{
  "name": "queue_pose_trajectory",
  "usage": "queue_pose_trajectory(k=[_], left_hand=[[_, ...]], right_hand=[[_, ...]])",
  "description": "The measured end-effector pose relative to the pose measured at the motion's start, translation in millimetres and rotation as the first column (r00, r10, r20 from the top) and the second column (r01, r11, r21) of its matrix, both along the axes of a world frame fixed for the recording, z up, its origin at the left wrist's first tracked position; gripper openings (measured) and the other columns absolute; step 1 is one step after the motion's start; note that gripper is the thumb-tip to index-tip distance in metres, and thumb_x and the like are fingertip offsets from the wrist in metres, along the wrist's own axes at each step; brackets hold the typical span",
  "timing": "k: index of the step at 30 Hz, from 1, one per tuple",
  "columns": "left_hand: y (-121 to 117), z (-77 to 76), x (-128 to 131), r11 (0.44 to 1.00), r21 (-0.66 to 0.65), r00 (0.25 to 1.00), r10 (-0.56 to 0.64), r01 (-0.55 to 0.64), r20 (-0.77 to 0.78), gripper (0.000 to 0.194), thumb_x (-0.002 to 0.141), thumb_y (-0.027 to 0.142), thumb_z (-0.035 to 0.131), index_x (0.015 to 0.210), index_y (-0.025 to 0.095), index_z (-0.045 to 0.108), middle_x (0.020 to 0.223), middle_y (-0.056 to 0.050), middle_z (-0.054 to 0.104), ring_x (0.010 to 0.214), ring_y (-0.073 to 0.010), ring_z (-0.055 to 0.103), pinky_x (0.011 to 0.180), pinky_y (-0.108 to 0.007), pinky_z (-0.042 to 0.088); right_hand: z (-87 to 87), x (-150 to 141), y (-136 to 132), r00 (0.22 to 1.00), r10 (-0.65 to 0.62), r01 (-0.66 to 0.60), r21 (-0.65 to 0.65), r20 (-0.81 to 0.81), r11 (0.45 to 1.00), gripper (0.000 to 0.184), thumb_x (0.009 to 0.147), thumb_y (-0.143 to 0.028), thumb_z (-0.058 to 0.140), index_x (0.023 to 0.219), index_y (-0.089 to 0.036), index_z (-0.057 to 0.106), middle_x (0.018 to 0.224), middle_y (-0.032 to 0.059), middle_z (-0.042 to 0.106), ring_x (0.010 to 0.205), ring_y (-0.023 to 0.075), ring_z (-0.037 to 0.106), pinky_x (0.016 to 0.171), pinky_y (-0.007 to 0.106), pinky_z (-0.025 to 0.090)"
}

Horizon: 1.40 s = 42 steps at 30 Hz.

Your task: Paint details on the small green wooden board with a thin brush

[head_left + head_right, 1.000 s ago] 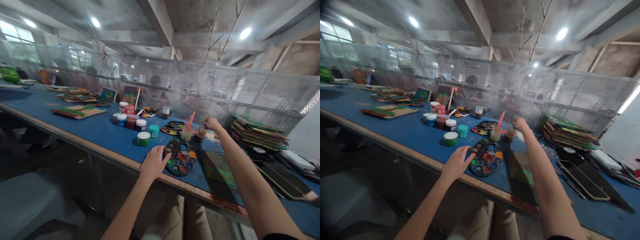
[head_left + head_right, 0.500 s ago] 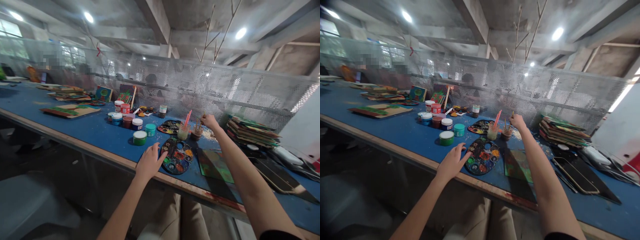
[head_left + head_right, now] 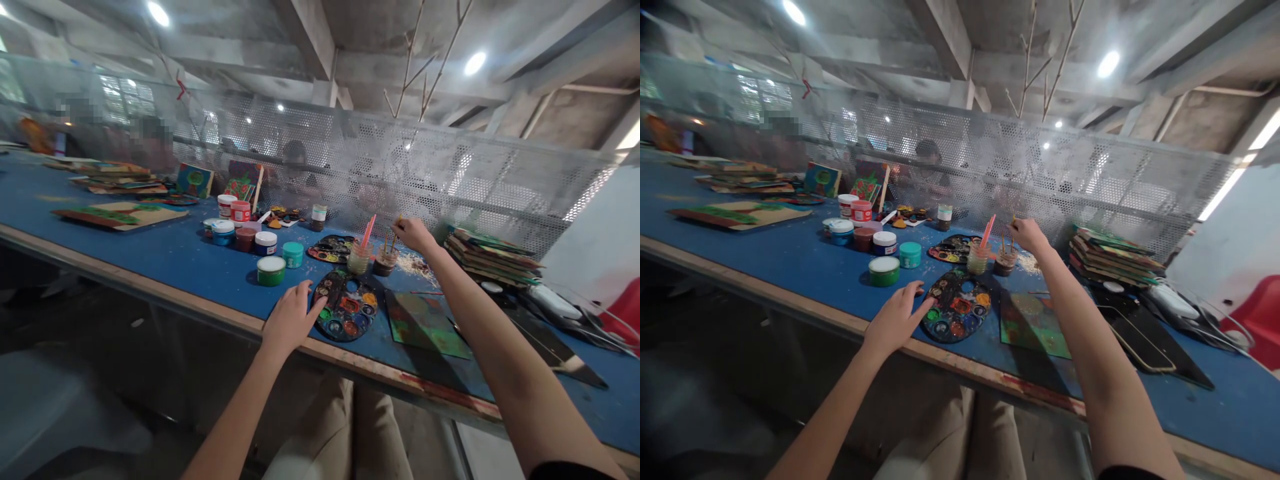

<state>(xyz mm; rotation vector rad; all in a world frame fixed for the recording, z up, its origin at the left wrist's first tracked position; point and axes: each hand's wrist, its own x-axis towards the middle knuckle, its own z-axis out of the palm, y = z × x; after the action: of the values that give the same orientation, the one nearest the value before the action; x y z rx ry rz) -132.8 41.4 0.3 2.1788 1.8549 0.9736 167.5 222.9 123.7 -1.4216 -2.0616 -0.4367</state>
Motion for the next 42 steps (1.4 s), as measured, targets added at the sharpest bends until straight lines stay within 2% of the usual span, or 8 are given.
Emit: queue_pose_trajectory(k=[8, 12, 16, 20, 23, 29, 36, 42], left_hand=[[1.5, 0.0, -1.2, 0.999, 0.026, 0.999, -0.022, 0.023, -0.044, 0.050, 0.095, 0.052, 0.038, 0.129, 0.016, 0.046, 0.124, -0.015, 0.062, 0.118, -0.0312, 0.057, 0.096, -0.043, 0.047], [5.2, -1.2, -0.9, 0.998, 0.044, 0.997, -0.052, 0.055, -0.051, 0.051, 0.095, 0.052, 0.037, 0.129, 0.015, 0.046, 0.123, -0.017, 0.062, 0.119, -0.0330, 0.056, 0.098, -0.046, 0.046], [9.3, -0.8, -0.6, 0.996, 0.062, 0.998, -0.061, 0.063, -0.032, 0.053, 0.093, 0.054, 0.037, 0.126, 0.014, 0.049, 0.121, -0.018, 0.062, 0.117, -0.0357, 0.057, 0.097, -0.048, 0.047], [14.0, -0.4, -1.5, 0.996, 0.058, 0.998, -0.067, 0.068, -0.017, 0.057, 0.090, 0.059, 0.036, 0.124, 0.015, 0.050, 0.121, -0.018, 0.062, 0.117, -0.0375, 0.057, 0.094, -0.048, 0.048], [16.2, -0.1, -2.3, 0.996, 0.048, 0.997, -0.072, 0.073, -0.022, 0.058, 0.089, 0.061, 0.036, 0.121, 0.015, 0.051, 0.120, -0.019, 0.062, 0.117, -0.0386, 0.057, 0.094, -0.050, 0.048], [16.7, 1.4, -0.8, 0.997, 0.037, 0.997, -0.067, 0.068, -0.040, 0.061, 0.089, 0.063, 0.032, 0.125, 0.015, 0.048, 0.122, -0.020, 0.061, 0.118, -0.0381, 0.056, 0.098, -0.052, 0.045], [14.4, 5.2, -0.8, 0.984, 0.098, 0.988, -0.147, 0.151, -0.055, 0.073, 0.084, 0.067, 0.041, 0.133, 0.013, 0.043, 0.134, -0.020, 0.051, 0.129, -0.0377, 0.046, 0.109, -0.053, 0.036], [7.0, 5.2, 3.6, 0.928, 0.207, 0.951, -0.303, 0.309, -0.060, 0.079, 0.077, 0.070, 0.055, 0.137, 0.021, 0.039, 0.154, -0.016, 0.025, 0.143, -0.0430, 0.024, 0.113, -0.062, 0.029]], right_hand=[[-2.4, 44.7, -50.3, 0.995, 0.020, 0.003, 0.223, -0.101, 0.975, 0.032, 0.094, -0.034, 0.039, 0.095, -0.018, 0.066, 0.098, 0.0119, 0.070, 0.095, 0.0232, 0.063, 0.086, 0.033, 0.044], [-52.4, 119.3, -122.7, 0.984, 0.064, 0.005, 0.384, -0.168, 0.923, 0.030, 0.094, -0.039, 0.042, 0.107, -0.023, 0.064, 0.110, 0.0108, 0.070, 0.105, 0.0240, 0.063, 0.096, 0.040, 0.046], [-113.2, 199.5, -198.1, 0.988, -0.009, 0.050, 0.264, -0.151, 0.963, 0.032, 0.095, -0.037, 0.041, 0.117, -0.027, 0.061, 0.119, 0.0101, 0.068, 0.114, 0.0250, 0.062, 0.107, 0.050, 0.039], [-145.5, 244.8, -239.8, 0.953, -0.153, 0.193, 0.133, -0.262, 0.972, 0.035, 0.094, -0.042, 0.042, 0.115, -0.023, 0.062, 0.116, 0.0111, 0.069, 0.108, 0.0258, 0.065, 0.098, 0.047, 0.048], [-154.6, 253.7, -245.4, 0.933, -0.191, 0.224, 0.076, -0.305, 0.972, 0.039, 0.093, -0.045, 0.043, 0.115, -0.021, 0.063, 0.112, 0.0116, 0.071, 0.101, 0.0243, 0.068, 0.090, 0.041, 0.053], [-157.7, 246.3, -244.7, 0.941, -0.128, 0.194, 0.188, -0.313, 0.963, 0.034, 0.093, -0.040, 0.045, 0.114, -0.021, 0.064, 0.116, 0.0111, 0.069, 0.109, 0.0240, 0.065, 0.094, 0.042, 0.052], [-151.6, 240.9, -257.5, 0.931, -0.123, 0.286, 0.474, -0.344, 0.833, 0.030, 0.095, -0.028, 0.045, 0.116, -0.017, 0.064, 0.118, 0.0143, 0.066, 0.118, 0.0253, 0.059, 0.101, 0.048, 0.047], [-149.2, 234.1, -256.2, 0.931, -0.138, 0.276, 0.406, -0.338, 0.871, 0.029, 0.095, -0.028, 0.044, 0.116, -0.020, 0.063, 0.119, 0.0132, 0.065, 0.117, 0.0244, 0.060, 0.100, 0.046, 0.047]])
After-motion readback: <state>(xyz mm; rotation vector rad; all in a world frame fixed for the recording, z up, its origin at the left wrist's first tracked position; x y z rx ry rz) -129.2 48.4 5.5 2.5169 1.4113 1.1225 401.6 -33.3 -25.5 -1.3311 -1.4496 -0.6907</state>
